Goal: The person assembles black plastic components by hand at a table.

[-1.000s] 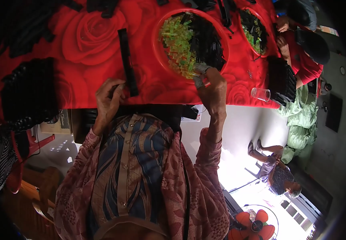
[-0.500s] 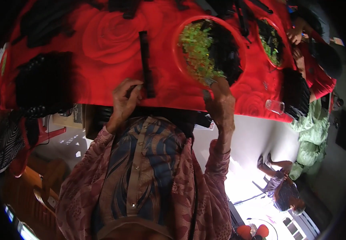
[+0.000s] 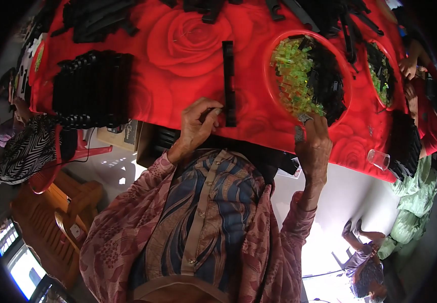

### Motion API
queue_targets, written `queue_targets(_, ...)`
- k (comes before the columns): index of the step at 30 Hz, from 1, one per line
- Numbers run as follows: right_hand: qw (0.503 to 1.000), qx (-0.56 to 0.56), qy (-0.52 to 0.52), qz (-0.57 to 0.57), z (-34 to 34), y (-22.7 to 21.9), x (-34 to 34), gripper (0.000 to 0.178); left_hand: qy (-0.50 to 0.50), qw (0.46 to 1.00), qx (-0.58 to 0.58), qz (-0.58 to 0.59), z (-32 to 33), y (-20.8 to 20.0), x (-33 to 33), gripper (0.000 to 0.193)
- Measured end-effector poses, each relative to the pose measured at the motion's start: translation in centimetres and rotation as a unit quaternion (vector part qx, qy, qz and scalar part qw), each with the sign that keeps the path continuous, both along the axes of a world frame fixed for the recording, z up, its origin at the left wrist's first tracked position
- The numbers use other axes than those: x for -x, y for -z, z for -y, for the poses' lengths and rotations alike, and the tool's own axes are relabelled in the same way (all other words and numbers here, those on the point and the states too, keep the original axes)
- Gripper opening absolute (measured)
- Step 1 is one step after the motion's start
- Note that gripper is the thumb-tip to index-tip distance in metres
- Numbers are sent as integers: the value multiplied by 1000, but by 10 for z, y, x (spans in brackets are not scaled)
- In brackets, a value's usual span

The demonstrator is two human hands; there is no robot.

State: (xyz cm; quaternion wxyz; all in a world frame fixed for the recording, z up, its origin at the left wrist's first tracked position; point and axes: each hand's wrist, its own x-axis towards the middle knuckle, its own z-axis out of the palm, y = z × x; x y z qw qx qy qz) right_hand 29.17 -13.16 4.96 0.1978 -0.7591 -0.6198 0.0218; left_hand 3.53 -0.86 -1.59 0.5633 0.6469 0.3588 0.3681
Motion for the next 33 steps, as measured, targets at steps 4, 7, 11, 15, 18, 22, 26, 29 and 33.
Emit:
queue_targets(4,1000,-23,-16,4,-2,-2,1,20,2,1000,3,-14,0,-1,1,11)
queue_targets(7,999,-13,-32,-14,0,2,-3,22,0,1000,-4,-27,-1,-4,2,10)
queue_targets(11,998,-35,-27,-38,3,2,-2,26,10,1000,-7,-24,1,-1,2,11)
queue_targets(15,998,-49,-31,-39,5,1,2,23,-17,999,-18,-27,6,6,2,28)
queue_targets(18,995,-92,-1,-30,5,4,8,21,-34,995,-34,-82,14,-8,-6,47)
queue_targets(22,974,-155,68,-151,-8,4,27,23,-18,964,-95,-246,18,-39,-22,74)
queue_targets(26,910,-174,69,-370,-40,11,58,23,-11,924,-155,-348,18,-42,-37,75)
queue_targets(29,926,-180,30,-330,-55,21,70,18,-14,926,-172,-336,15,-44,-35,64)
queue_targets(33,823,-171,28,-541,-73,31,86,20,6,920,-229,-319,15,-35,-14,61)
